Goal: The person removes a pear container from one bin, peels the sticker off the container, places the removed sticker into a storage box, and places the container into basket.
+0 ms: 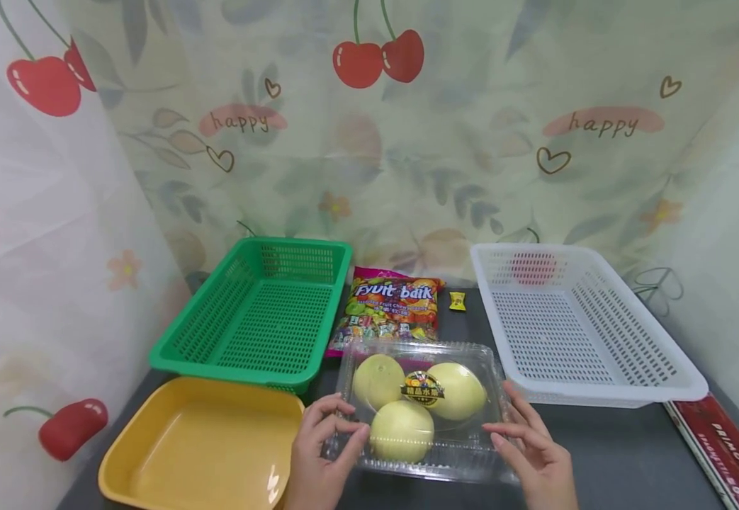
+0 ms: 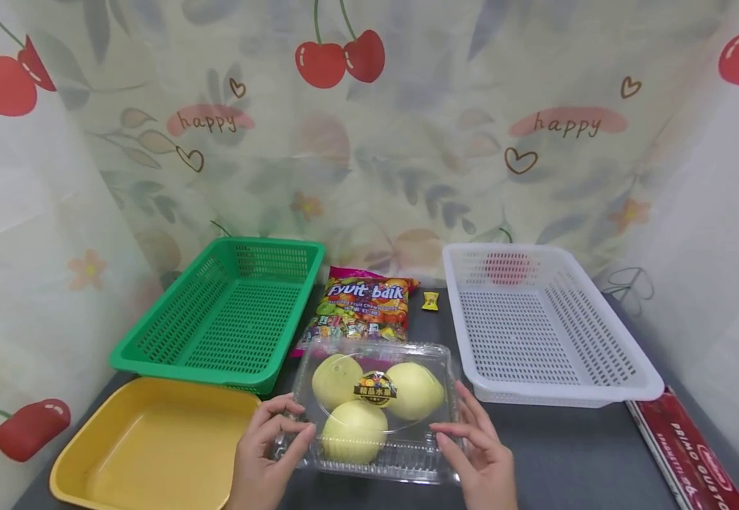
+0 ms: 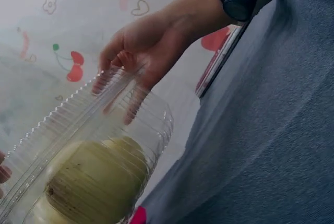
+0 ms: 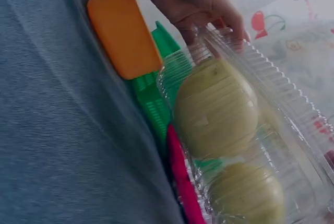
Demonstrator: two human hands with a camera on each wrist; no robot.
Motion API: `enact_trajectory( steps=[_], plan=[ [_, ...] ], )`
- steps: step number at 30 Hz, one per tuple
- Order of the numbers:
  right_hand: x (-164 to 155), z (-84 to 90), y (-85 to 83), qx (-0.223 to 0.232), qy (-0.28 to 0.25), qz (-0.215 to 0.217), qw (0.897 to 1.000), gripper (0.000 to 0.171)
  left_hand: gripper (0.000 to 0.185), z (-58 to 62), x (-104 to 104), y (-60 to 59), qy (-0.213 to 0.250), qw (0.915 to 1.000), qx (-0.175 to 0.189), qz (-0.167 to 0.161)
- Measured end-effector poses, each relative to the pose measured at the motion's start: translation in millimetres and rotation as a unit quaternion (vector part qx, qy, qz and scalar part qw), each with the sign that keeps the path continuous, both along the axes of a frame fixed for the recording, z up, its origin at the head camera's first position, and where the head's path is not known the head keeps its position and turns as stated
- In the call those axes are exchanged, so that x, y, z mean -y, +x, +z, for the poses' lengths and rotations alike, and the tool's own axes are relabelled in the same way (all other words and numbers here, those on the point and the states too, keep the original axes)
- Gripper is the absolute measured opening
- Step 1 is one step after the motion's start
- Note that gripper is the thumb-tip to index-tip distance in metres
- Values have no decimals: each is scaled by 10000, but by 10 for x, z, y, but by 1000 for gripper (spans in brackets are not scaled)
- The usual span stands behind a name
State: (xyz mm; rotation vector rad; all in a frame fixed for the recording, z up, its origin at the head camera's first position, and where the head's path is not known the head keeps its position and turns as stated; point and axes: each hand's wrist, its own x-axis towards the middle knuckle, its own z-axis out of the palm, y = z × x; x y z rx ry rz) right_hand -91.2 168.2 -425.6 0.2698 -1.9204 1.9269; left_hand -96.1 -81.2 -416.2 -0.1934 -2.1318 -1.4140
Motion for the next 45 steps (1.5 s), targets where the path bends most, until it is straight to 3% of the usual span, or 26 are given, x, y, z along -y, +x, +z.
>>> enact_trajectory(
  steps=[3, 6, 13, 15, 18, 21, 25, 28, 31, 34, 39, 42, 45],
  plan=[
    [14, -118, -3, -479, -242, 115, 9985, 19, 23, -59, -15, 17, 75, 9998, 118, 126],
    [22, -204, 9, -573, -362, 77, 9977, 22, 26, -132, -26, 31, 103, 9998, -1, 149],
    [3, -327, 67, -422, -241, 163, 9987, 18, 27, -280, 6, 56, -247, 9958, -866, 157],
    [-11, -376, 68, -537, -279, 323, 9976, 21, 28, -300, 9, 71, -315, 9953, -892, 200],
    [-28, -465, 41, -987, -359, 664, 9922, 31, 28, -316, 4, 102, -259, 9975, -600, 281],
    [-32, -542, 8, -1400, -403, 866, 9855, 41, 29, -308, -17, 131, -110, 9988, 40, 470],
    [-28, -580, -3, -1446, -305, 751, 9862, 42, 31, -286, -38, 155, 57, 9954, 726, 615],
    [-21, -580, 0, -1378, -296, 658, 9878, 41, 29, -291, -32, 149, 46, 9941, 894, 617],
    [-11, -572, 4, -1275, -367, 621, 9892, 39, 30, -344, -10, 126, -15, 9966, 628, 542],
    [-4, -563, 9, -1173, -447, 612, 9902, 38, 34, -429, 16, 101, -53, 9992, 107, 372],
    [2, -557, 19, -1040, -478, 567, 9918, 40, 39, -516, 34, 64, -37, 9988, -462, 165],
    [-1, -556, 20, -997, -424, 565, 9925, 39, 38, -531, 38, 46, -58, 9976, -684, 116],
    [-13, -548, 10, -1001, -359, 574, 9927, 38, 37, -530, 31, 38, -168, 9978, -610, 191]
  ],
)
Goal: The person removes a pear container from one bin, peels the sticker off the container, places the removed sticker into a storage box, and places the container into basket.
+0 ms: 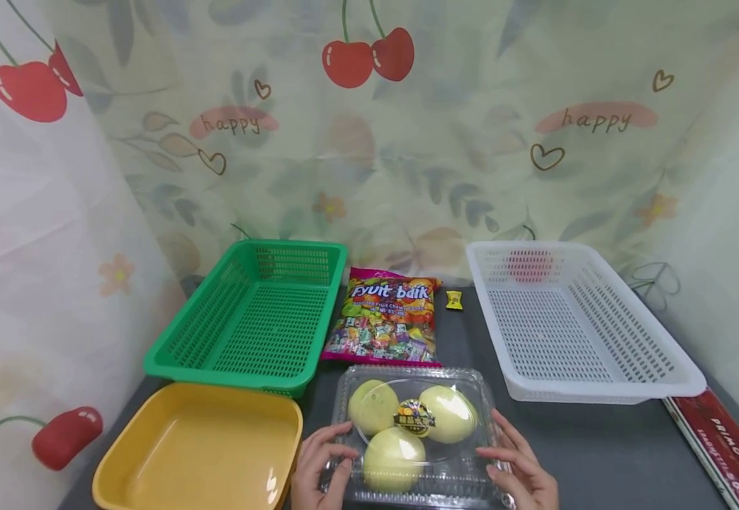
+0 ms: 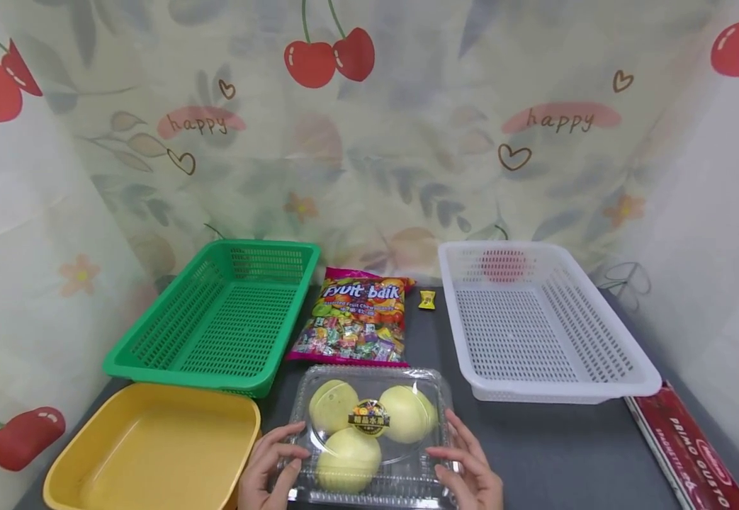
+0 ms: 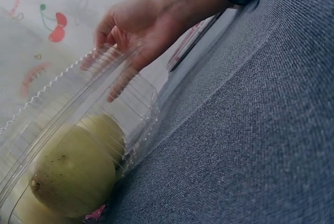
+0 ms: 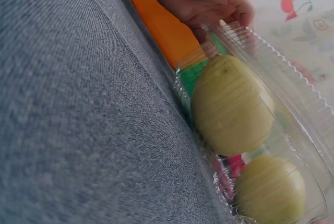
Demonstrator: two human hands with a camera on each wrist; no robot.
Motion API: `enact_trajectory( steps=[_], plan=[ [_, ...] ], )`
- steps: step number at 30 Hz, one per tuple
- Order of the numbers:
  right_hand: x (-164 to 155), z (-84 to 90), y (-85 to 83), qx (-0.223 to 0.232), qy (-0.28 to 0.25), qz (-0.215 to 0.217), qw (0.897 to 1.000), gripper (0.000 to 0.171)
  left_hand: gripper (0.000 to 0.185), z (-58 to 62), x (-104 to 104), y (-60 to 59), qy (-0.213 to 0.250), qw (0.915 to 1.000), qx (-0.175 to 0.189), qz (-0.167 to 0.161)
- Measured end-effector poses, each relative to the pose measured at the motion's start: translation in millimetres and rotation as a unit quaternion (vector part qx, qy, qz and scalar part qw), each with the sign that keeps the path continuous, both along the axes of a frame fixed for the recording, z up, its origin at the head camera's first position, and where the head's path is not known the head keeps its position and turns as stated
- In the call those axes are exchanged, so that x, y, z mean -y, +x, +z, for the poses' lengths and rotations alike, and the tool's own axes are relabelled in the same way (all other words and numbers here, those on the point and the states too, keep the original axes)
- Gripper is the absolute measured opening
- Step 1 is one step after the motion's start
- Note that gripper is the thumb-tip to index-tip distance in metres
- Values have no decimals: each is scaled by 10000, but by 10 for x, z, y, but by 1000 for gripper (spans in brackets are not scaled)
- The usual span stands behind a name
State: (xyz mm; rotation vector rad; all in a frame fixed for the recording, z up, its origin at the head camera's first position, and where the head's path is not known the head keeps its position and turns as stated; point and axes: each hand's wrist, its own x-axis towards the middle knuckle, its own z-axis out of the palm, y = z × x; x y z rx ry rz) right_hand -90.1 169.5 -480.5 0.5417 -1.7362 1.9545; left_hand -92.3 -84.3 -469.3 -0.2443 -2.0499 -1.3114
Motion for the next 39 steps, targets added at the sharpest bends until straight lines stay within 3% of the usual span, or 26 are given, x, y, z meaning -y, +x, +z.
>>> enact_trajectory(
  steps=[5, 9, 12, 17, 21, 25, 27, 29, 32, 35, 39],
  plan=[
    [-21, 12, -7, -51, 108, 15, 9999, 38, 34, 43, -19, 23, -19, 9968, 788, 128],
    [-19, 13, -4, -64, 110, 85, 9999, 38, 33, 104, -32, 46, 66, 9883, 1507, 241],
    [1, 23, 7, 92, 94, 4, 9999, 36, 32, 130, -33, 58, 101, 9840, 1761, 269],
    [30, 49, 27, 404, 118, -180, 9990, 31, 30, 128, -26, 63, 108, 9840, 1767, 205],
    [34, 45, 27, 396, 117, -178, 9990, 31, 30, 111, -21, 63, 121, 9849, 1716, 176],
    [22, 33, 2, 163, 16, -111, 9998, 33, 32, 73, -13, 47, 81, 9906, 1356, 130],
    [20, 70, 1, 366, 79, -281, 9989, 28, 32, 68, -19, 40, 111, 9918, 1270, 87],
    [10, 133, -2, 798, 337, -505, 9950, 23, 33, 59, -25, 34, 100, 9933, 1150, 66],
    [-25, 253, -16, 1403, 1207, -758, 9798, 23, 34, 62, -32, 35, 97, 9925, 1213, 87],
    [-93, 349, -65, 1397, 2015, -706, 9669, 25, 34, 46, -23, 36, 41, 9934, 1143, 112],
    [-178, 501, -148, 1230, 2567, -438, 9576, 23, 33, 46, -23, 40, 33, 9929, 1186, 131]
  ],
)
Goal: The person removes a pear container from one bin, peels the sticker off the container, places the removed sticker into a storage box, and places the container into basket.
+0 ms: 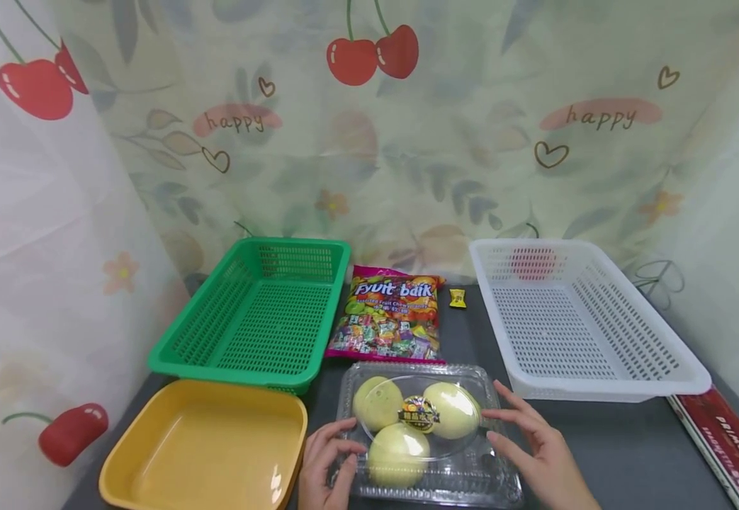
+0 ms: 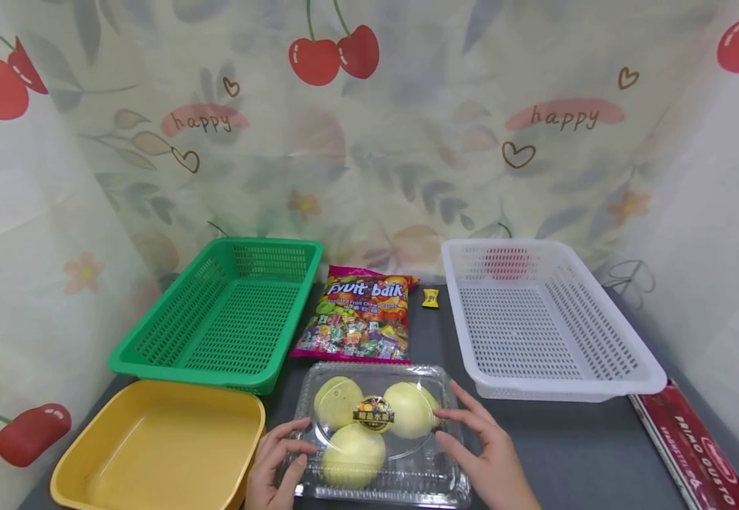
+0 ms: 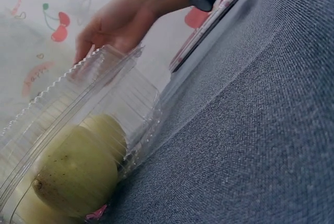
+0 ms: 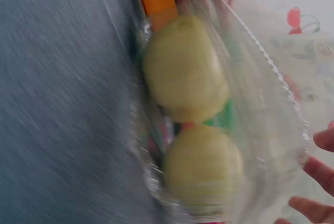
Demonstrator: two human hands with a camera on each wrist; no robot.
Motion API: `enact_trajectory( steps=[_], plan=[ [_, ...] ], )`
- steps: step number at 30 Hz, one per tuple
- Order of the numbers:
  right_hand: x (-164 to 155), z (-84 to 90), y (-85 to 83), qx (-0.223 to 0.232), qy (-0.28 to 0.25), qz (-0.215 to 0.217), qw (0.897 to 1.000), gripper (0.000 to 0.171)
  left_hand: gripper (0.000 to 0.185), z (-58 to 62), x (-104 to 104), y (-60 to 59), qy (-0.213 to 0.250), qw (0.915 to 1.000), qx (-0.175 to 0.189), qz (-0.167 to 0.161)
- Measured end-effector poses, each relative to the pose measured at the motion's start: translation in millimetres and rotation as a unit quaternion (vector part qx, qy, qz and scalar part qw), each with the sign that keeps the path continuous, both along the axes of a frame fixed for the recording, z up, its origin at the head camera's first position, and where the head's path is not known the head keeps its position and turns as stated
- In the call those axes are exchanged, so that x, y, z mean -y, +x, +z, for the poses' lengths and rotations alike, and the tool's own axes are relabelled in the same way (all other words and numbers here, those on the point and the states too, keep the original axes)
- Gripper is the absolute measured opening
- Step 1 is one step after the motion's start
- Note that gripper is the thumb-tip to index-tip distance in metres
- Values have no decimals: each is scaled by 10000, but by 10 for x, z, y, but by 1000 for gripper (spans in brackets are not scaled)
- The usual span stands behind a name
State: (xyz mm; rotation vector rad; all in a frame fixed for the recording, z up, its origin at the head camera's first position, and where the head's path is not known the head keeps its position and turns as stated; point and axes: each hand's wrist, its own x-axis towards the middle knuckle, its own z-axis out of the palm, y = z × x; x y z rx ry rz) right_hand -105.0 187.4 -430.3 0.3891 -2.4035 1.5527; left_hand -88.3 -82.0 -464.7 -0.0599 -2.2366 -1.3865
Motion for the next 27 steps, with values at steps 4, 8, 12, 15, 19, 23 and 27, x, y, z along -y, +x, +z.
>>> enact_trajectory(
  steps=[4, 8, 12, 15, 19, 23, 27],
  plan=[
    [-25, 159, -95, -208, 279, 347, 9988, 24, 32, 3, 4, 6, -2, 10000, 79, -8],
    [-13, 310, -193, -387, 480, 640, 9960, 28, 33, -3, 11, 1, -36, 10000, 10, -34],
    [9, 398, -265, -413, 653, 910, 9928, 29, 34, -17, 14, -4, -63, 9996, -244, -85],
    [29, 438, -308, -387, 722, 1121, 9903, 28, 36, -31, 15, -8, -65, 9988, -460, -128],
    [60, 509, -371, 28, 734, 1455, 9866, 27, 37, -35, 10, -7, -74, 9990, -425, -95],
    [81, 584, -455, 713, 798, 1847, 9770, 32, 36, -17, 6, 0, -97, 9998, -192, -27],
    [112, 636, -546, 1181, 755, 2136, 9668, 35, 34, -6, 6, -2, -103, 9999, -99, -6]
  ],
)
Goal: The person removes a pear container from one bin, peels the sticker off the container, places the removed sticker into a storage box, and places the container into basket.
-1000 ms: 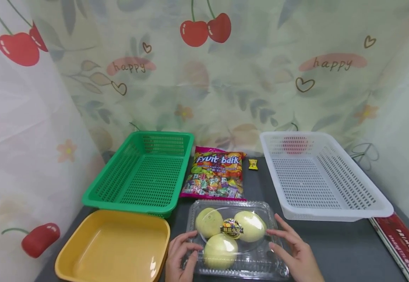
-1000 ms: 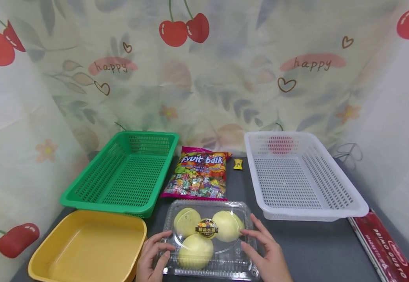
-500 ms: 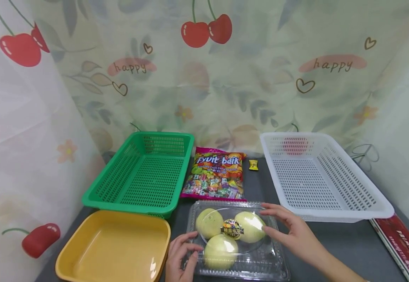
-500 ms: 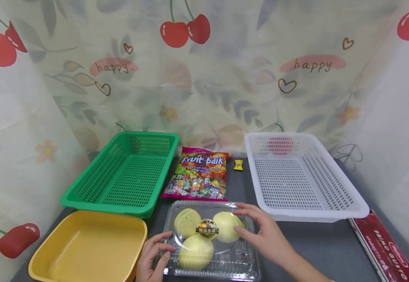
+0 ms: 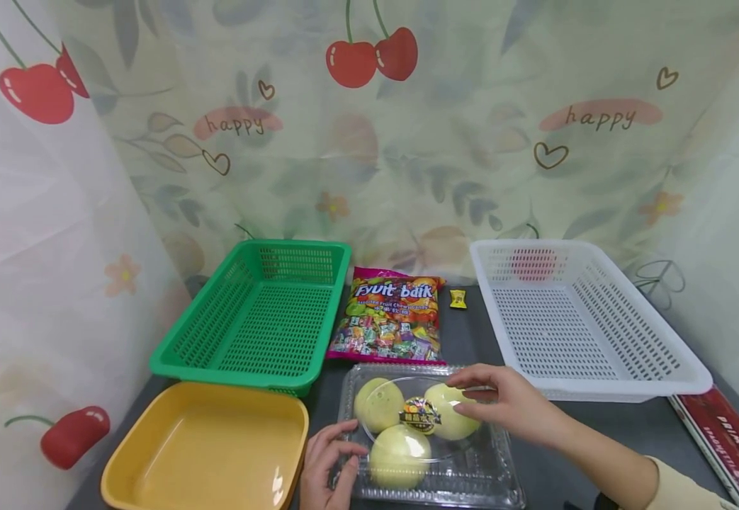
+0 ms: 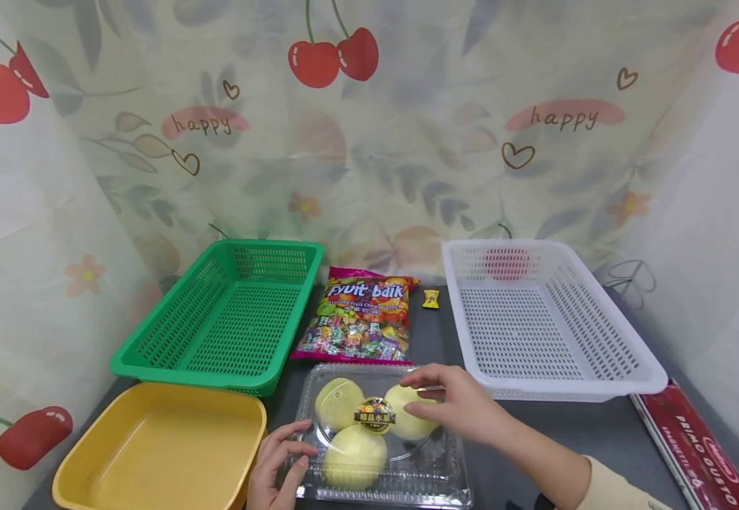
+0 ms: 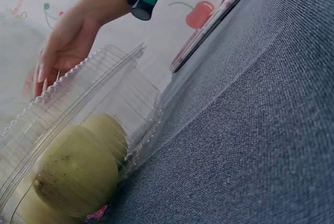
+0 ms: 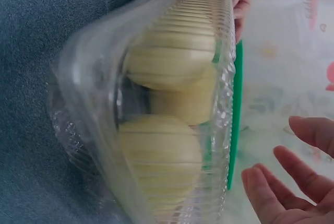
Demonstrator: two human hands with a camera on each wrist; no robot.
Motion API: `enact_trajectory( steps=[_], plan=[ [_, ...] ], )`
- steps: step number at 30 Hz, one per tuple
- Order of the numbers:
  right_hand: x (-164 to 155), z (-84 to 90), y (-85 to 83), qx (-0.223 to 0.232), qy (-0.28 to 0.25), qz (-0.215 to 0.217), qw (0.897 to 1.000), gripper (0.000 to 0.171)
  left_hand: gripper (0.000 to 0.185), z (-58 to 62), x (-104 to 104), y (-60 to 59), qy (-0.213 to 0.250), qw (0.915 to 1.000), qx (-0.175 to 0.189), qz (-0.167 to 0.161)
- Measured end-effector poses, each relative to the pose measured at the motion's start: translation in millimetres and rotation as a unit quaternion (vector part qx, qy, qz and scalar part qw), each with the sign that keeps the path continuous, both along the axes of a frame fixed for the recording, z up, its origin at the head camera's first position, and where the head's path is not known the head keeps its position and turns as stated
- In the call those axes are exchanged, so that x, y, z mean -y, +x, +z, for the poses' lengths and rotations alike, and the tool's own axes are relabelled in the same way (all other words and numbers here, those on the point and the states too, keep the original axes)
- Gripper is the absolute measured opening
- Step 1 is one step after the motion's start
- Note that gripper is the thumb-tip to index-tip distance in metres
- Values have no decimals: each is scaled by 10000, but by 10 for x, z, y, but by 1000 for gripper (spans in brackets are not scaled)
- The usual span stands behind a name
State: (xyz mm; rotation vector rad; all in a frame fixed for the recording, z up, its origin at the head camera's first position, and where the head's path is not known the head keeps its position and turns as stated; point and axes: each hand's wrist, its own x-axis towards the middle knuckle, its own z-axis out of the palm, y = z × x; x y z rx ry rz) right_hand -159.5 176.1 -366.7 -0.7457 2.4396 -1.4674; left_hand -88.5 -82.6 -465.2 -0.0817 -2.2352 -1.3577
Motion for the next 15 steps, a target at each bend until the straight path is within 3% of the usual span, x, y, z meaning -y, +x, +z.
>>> enact_trajectory(
  steps=[6, 15],
  plan=[
    [70, 53, -95, 425, 36, -20, 9991, 35, 33, 11, 3, 0, -20, 9998, 179, -12],
    [129, 67, -202, 297, 429, 180, 9985, 31, 33, -4, 4, -5, -29, 10000, 27, -7]
  ],
)
